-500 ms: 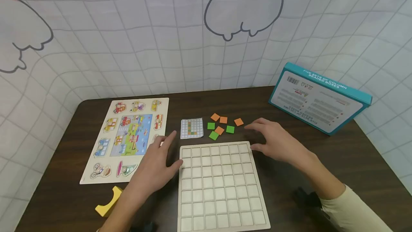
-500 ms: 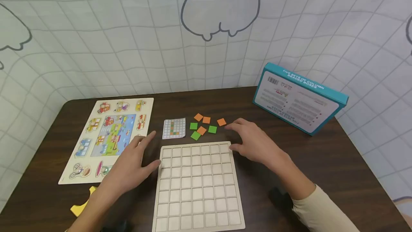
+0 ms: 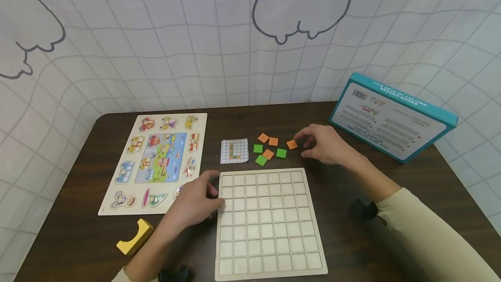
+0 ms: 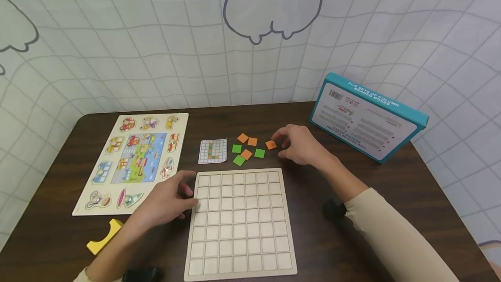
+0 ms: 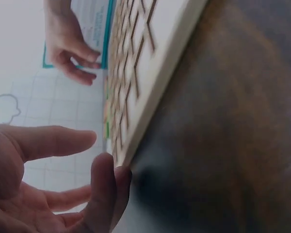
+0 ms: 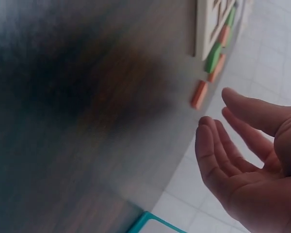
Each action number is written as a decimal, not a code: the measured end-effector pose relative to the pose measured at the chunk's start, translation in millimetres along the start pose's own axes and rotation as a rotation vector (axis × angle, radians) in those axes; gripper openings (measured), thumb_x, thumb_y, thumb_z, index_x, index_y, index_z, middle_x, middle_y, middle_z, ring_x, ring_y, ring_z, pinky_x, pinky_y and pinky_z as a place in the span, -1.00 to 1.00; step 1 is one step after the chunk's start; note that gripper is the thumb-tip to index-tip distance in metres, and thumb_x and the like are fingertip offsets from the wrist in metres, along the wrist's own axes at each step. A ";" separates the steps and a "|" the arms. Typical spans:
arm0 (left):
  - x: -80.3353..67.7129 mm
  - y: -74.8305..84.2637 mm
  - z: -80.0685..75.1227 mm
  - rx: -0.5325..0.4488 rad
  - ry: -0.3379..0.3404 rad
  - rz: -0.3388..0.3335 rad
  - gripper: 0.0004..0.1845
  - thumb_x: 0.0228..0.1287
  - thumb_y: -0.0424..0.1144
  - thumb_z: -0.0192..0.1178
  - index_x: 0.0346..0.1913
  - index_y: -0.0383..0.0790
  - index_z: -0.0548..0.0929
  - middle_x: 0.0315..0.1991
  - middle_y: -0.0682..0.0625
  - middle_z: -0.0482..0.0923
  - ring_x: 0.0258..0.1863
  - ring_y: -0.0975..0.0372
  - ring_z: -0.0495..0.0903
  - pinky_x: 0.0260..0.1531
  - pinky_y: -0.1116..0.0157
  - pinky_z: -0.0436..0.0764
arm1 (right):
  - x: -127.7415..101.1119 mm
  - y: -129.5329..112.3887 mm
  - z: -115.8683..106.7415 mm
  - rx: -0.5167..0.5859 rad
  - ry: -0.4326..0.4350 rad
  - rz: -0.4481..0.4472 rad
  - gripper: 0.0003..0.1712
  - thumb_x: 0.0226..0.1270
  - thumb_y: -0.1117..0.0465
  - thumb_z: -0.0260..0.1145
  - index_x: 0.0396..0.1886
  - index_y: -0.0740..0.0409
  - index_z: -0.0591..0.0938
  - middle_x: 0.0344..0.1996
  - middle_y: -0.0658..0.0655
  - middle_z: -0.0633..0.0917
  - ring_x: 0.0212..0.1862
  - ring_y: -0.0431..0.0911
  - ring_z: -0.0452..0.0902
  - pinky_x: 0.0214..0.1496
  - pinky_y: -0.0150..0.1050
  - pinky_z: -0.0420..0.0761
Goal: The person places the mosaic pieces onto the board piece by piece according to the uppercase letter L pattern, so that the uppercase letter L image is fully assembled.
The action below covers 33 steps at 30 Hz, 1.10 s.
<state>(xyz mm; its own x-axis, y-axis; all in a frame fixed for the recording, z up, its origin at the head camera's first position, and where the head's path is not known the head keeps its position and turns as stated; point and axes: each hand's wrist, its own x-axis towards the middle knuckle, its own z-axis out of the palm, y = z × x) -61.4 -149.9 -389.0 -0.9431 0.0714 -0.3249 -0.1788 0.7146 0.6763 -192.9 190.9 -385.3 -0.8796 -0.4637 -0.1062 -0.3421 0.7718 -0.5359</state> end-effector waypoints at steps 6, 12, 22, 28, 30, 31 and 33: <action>1.3 -3.1 9.2 -0.079 0.006 -0.045 -0.26 0.15 -0.42 0.40 0.44 -0.26 0.42 -0.30 -0.10 0.54 -0.69 0.18 0.62 -0.62 0.24 0.65 | 16.8 5.0 1.9 0.007 -0.012 0.008 -0.49 0.22 0.37 0.53 0.19 0.17 0.70 0.12 0.24 0.65 -0.01 0.08 0.65 0.02 0.04 0.65; -0.5 -2.4 14.9 -0.067 0.042 -0.045 -0.27 0.12 -0.47 0.36 0.41 -0.28 0.42 -0.31 -0.10 0.53 -0.71 0.19 0.61 -0.68 0.26 0.61 | 27.1 9.8 7.4 0.027 -0.029 0.003 -0.50 0.22 0.39 0.52 0.18 0.19 0.71 0.10 0.25 0.69 -0.05 0.05 0.66 0.03 0.04 0.66; 0.1 0.8 19.9 -0.013 0.080 -0.063 -0.27 0.08 -0.50 0.33 0.39 -0.28 0.44 -0.34 -0.08 0.52 -0.76 0.24 0.58 -0.72 0.29 0.55 | 35.7 12.0 14.0 0.065 -0.056 0.012 -0.57 0.22 0.42 0.51 0.10 0.15 0.76 -0.01 0.16 0.73 -0.12 -0.03 0.62 0.01 -0.05 0.62; 0.5 3.1 19.0 -0.005 0.079 -0.081 -0.27 0.07 -0.51 0.34 0.39 -0.29 0.44 -0.32 -0.09 0.52 -0.76 0.24 0.58 -0.73 0.30 0.56 | 39.8 11.6 14.2 0.048 -0.066 -0.001 -0.66 0.21 0.40 0.51 0.00 0.13 0.80 -0.16 0.13 0.72 -0.19 -0.06 0.60 -0.05 -0.11 0.61; 0.7 4.0 18.5 -0.008 0.078 -0.087 -0.27 0.08 -0.52 0.34 0.39 -0.29 0.44 -0.30 -0.11 0.53 -0.75 0.23 0.59 -0.72 0.30 0.58 | 40.6 11.4 13.3 0.046 -0.070 -0.002 -0.69 0.22 0.40 0.50 -0.03 0.13 0.81 -0.20 0.12 0.74 -0.20 -0.07 0.61 -0.07 -0.13 0.61; 0.6 4.5 18.2 -0.009 0.079 -0.091 -0.27 0.08 -0.52 0.35 0.39 -0.29 0.44 -0.29 -0.11 0.53 -0.75 0.23 0.59 -0.72 0.30 0.58 | 41.1 11.3 13.1 0.044 -0.071 0.000 -0.70 0.22 0.40 0.50 -0.04 0.13 0.82 -0.22 0.11 0.75 -0.20 -0.07 0.62 -0.08 -0.14 0.62; 0.2 5.0 18.0 -0.006 0.078 -0.095 -0.27 0.08 -0.52 0.35 0.39 -0.29 0.44 -0.27 -0.12 0.53 -0.75 0.23 0.59 -0.70 0.30 0.60 | 41.8 11.0 13.1 0.038 -0.074 0.001 -0.71 0.23 0.39 0.51 -0.04 0.13 0.82 -0.21 0.11 0.76 -0.20 -0.07 0.63 -0.08 -0.14 0.64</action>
<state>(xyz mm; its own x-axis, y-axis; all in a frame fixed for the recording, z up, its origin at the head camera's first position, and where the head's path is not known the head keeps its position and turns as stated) -57.4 -133.8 -397.5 -0.9408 -0.0512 -0.3351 -0.2698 0.7115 0.6488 -229.1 174.3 -406.5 -0.8528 -0.4945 -0.1679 -0.3269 0.7562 -0.5668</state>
